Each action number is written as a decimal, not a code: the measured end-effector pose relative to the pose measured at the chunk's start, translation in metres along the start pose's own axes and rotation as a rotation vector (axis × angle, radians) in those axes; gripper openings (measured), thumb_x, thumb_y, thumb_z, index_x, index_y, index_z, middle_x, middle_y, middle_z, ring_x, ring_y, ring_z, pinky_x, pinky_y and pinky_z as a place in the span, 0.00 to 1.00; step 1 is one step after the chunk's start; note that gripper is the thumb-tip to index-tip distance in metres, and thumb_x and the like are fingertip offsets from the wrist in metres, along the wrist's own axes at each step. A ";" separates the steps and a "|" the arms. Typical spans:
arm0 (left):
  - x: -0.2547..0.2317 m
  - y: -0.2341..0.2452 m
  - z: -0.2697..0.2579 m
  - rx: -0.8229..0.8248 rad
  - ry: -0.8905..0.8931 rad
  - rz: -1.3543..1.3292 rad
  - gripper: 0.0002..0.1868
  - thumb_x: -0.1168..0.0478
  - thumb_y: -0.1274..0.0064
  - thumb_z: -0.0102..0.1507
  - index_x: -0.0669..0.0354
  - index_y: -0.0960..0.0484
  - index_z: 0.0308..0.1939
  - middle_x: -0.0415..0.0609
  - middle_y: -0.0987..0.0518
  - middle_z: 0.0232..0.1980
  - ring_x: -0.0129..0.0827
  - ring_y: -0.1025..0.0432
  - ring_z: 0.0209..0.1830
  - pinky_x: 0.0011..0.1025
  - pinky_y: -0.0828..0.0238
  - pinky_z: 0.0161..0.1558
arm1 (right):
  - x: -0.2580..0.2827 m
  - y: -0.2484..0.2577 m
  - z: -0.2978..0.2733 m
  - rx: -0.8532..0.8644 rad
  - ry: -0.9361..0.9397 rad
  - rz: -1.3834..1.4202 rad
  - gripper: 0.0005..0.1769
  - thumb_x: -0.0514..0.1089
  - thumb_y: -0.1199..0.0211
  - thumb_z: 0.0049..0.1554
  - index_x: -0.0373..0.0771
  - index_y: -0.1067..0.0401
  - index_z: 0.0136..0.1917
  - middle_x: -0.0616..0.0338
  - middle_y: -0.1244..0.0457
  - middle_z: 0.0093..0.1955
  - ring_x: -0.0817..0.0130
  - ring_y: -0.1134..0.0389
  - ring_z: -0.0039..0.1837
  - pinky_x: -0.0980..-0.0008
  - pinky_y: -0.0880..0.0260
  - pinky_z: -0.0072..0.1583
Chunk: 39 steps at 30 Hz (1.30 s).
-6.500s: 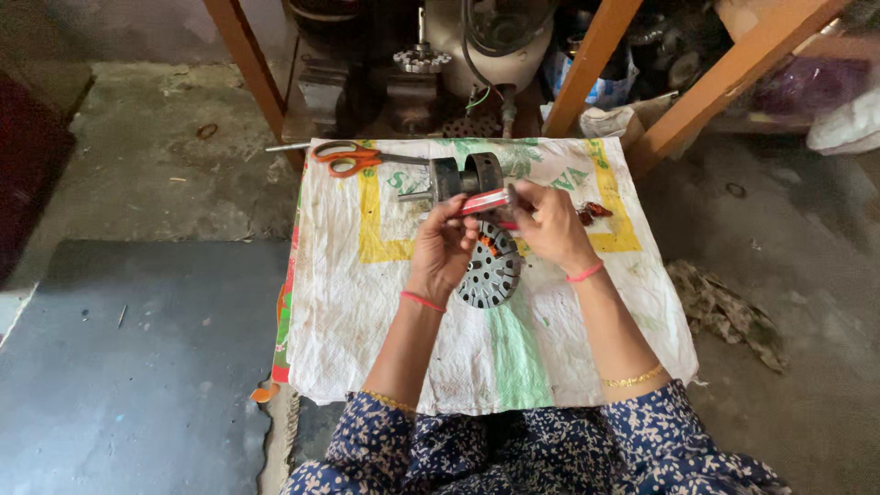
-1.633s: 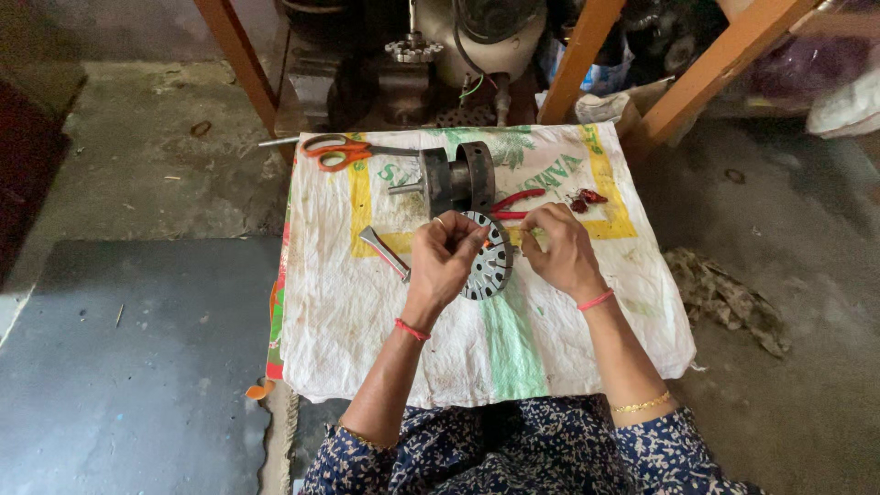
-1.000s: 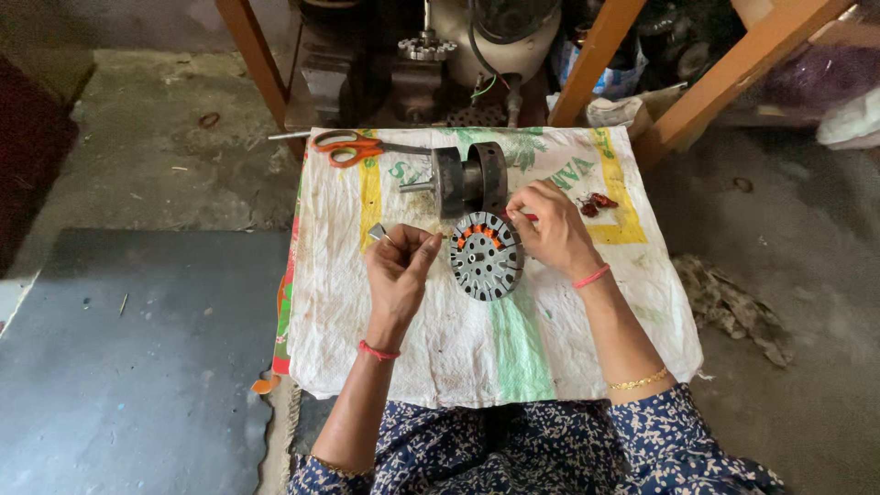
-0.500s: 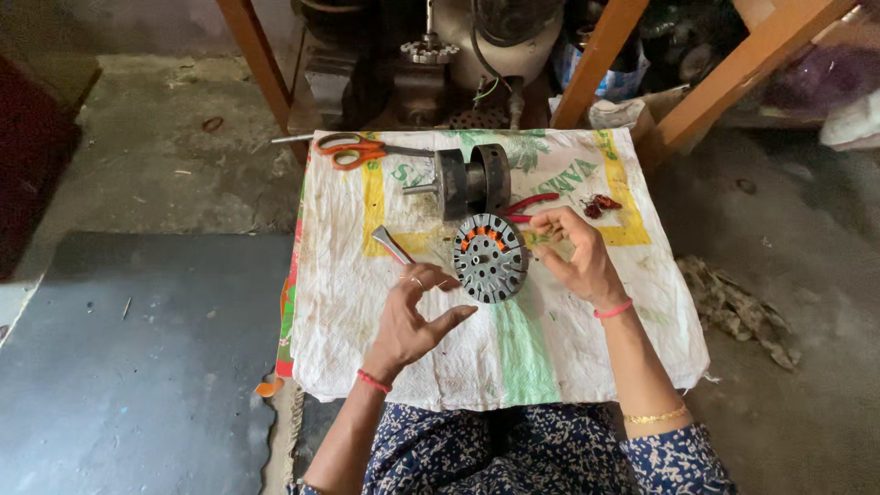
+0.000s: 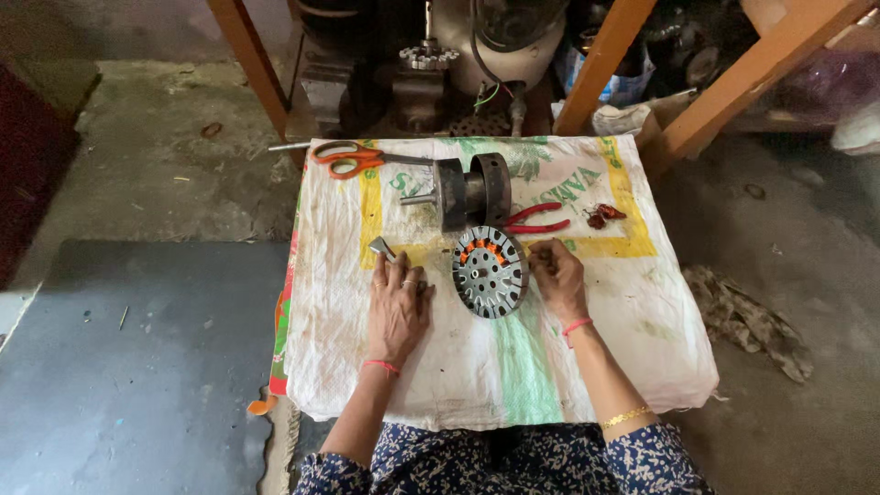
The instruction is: The person disassembles a motor component, removes a rotor, and uses pliers to adjust copper windings on the rotor. They then handle a separate cylindrical coil and manipulate its wires.
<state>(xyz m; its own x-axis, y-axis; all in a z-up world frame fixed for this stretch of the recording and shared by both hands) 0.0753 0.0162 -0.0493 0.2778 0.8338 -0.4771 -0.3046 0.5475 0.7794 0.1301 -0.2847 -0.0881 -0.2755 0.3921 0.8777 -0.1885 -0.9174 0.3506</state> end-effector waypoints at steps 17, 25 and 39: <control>-0.010 -0.010 -0.005 -0.040 -0.187 -0.029 0.13 0.63 0.50 0.64 0.67 0.21 0.50 0.72 0.38 0.74 0.67 0.49 0.79 0.47 0.37 0.71 | 0.023 0.001 -0.002 -0.074 0.023 -0.073 0.07 0.34 0.38 0.59 0.33 0.28 0.52 0.60 0.32 0.41 0.77 0.35 0.40 0.75 0.32 0.45; -0.007 -0.012 -0.005 -0.113 -0.001 -0.265 0.08 0.64 0.40 0.57 0.64 0.17 0.38 0.69 0.33 0.71 0.59 0.28 0.59 0.43 0.25 0.55 | 0.014 0.000 0.000 -0.073 0.010 -0.052 0.09 0.34 0.37 0.57 0.33 0.28 0.52 0.63 0.33 0.39 0.80 0.36 0.39 0.77 0.34 0.42; 0.006 -0.010 -0.014 -0.371 0.166 -0.273 0.16 0.73 0.49 0.56 0.63 0.18 0.48 0.60 0.23 0.60 0.57 0.29 0.58 0.45 0.29 0.57 | 0.012 -0.001 -0.004 -0.072 0.010 -0.024 0.08 0.33 0.37 0.58 0.34 0.28 0.52 0.66 0.34 0.41 0.82 0.38 0.40 0.78 0.35 0.44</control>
<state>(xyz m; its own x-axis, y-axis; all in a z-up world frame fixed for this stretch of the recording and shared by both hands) 0.0672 0.0168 -0.0658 0.2532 0.6399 -0.7256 -0.5536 0.7109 0.4337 0.1233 -0.2788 -0.0789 -0.2796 0.4145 0.8660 -0.2621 -0.9007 0.3465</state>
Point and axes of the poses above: each hand's wrist, its own z-axis towards the middle knuckle, its own y-axis out of the back of the hand, x = y × z, the point moved 8 cm from there along z, towards the middle knuckle
